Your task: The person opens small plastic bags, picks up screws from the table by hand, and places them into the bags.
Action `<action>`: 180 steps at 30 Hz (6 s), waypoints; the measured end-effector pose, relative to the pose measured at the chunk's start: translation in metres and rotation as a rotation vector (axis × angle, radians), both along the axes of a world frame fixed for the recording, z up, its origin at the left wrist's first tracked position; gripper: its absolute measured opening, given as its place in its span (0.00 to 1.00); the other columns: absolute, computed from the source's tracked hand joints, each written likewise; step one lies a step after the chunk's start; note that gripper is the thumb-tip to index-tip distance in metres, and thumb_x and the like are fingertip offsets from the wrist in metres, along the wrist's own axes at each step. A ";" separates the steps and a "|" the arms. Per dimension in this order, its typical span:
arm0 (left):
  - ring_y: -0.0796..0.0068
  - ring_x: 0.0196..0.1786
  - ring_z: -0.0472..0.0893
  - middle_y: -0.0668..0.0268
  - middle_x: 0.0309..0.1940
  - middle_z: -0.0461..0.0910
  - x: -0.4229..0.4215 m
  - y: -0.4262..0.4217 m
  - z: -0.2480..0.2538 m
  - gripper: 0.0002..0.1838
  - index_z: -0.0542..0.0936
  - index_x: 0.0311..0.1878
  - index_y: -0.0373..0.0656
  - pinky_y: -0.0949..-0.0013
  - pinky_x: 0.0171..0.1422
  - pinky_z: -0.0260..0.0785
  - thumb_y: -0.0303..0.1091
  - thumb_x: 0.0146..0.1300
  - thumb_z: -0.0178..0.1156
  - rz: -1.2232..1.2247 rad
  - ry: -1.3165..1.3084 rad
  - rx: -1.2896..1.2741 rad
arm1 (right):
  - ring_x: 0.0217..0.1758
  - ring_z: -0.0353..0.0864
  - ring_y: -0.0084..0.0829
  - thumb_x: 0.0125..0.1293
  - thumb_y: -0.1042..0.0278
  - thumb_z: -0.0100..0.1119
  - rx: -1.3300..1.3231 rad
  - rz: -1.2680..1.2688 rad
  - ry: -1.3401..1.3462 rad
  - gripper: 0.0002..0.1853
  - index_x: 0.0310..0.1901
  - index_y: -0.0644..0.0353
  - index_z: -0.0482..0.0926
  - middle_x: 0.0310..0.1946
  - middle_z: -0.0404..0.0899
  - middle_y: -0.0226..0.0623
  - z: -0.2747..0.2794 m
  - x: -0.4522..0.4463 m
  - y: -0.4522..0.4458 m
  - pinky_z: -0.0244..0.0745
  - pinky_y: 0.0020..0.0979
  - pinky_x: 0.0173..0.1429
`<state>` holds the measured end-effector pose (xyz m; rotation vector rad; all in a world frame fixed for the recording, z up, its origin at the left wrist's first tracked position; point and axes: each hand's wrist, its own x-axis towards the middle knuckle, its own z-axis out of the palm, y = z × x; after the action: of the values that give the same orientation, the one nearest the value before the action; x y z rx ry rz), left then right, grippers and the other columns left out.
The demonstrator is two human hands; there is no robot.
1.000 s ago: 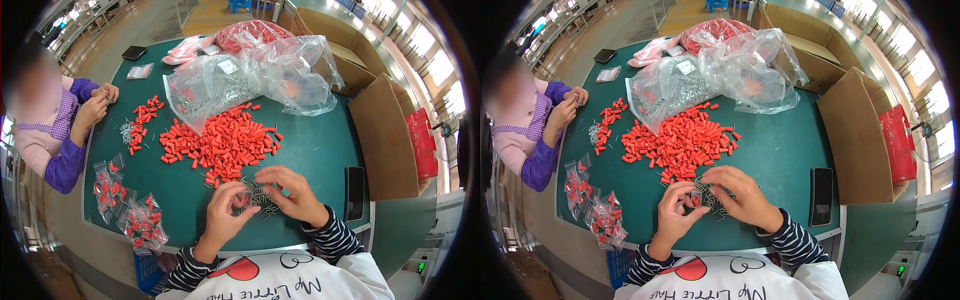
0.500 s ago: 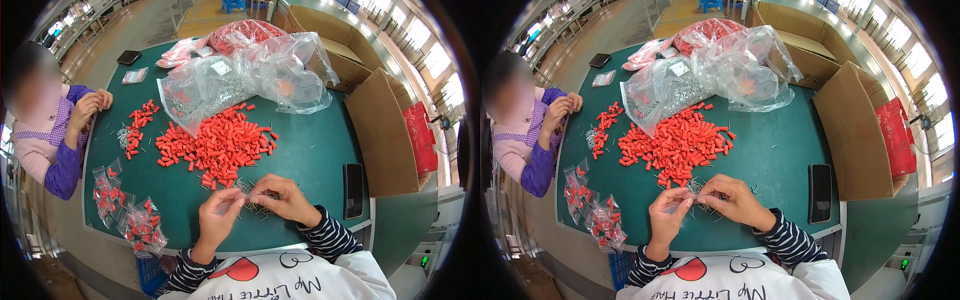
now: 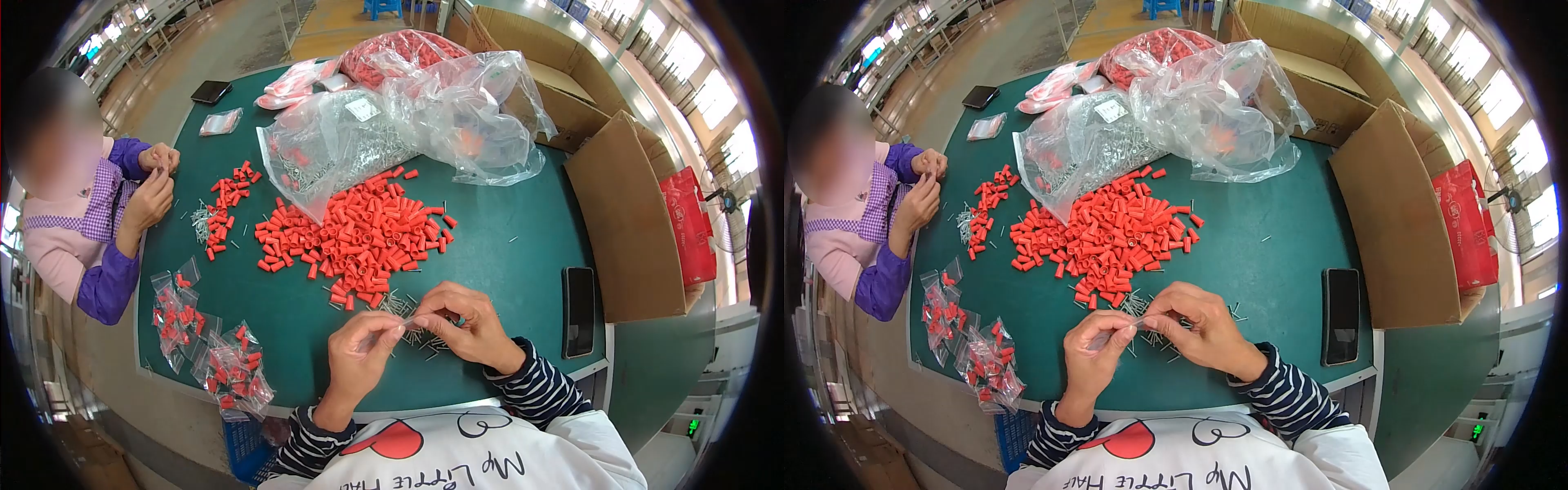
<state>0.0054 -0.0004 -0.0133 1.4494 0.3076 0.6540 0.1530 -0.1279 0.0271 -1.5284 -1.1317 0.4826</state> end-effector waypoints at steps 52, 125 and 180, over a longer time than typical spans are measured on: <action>0.83 0.29 0.71 0.67 0.40 0.78 -0.001 0.020 0.009 0.18 0.74 0.57 0.37 0.80 0.30 0.64 0.41 0.74 0.57 0.190 -0.229 -0.834 | 0.26 0.79 0.31 0.64 0.74 0.63 -0.094 -0.134 0.001 0.03 0.37 0.64 0.82 0.28 0.80 0.39 -0.001 -0.030 0.014 0.71 0.31 0.28; 0.87 0.25 0.69 0.70 0.29 0.77 0.011 -0.010 -0.003 0.03 0.82 0.36 0.34 0.79 0.28 0.61 0.18 0.59 0.65 0.072 0.113 0.414 | 0.36 0.73 0.36 0.54 0.71 0.60 -0.205 -0.216 -0.909 0.05 0.33 0.59 0.76 0.30 0.73 0.36 -0.014 -0.035 -0.014 0.65 0.35 0.41; 0.85 0.35 0.73 0.62 0.46 0.81 -0.010 0.015 0.024 0.23 0.81 0.48 0.35 0.81 0.36 0.67 0.21 0.47 0.77 -0.398 0.335 0.319 | 0.45 0.80 0.39 0.59 0.59 0.68 -0.365 -0.082 -0.531 0.28 0.59 0.60 0.75 0.45 0.75 0.40 0.009 -0.017 -0.073 0.77 0.35 0.43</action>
<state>-0.0043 0.0148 0.0106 1.8655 0.1673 0.1363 0.1356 -0.2006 0.0366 -2.0925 -1.4285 0.2349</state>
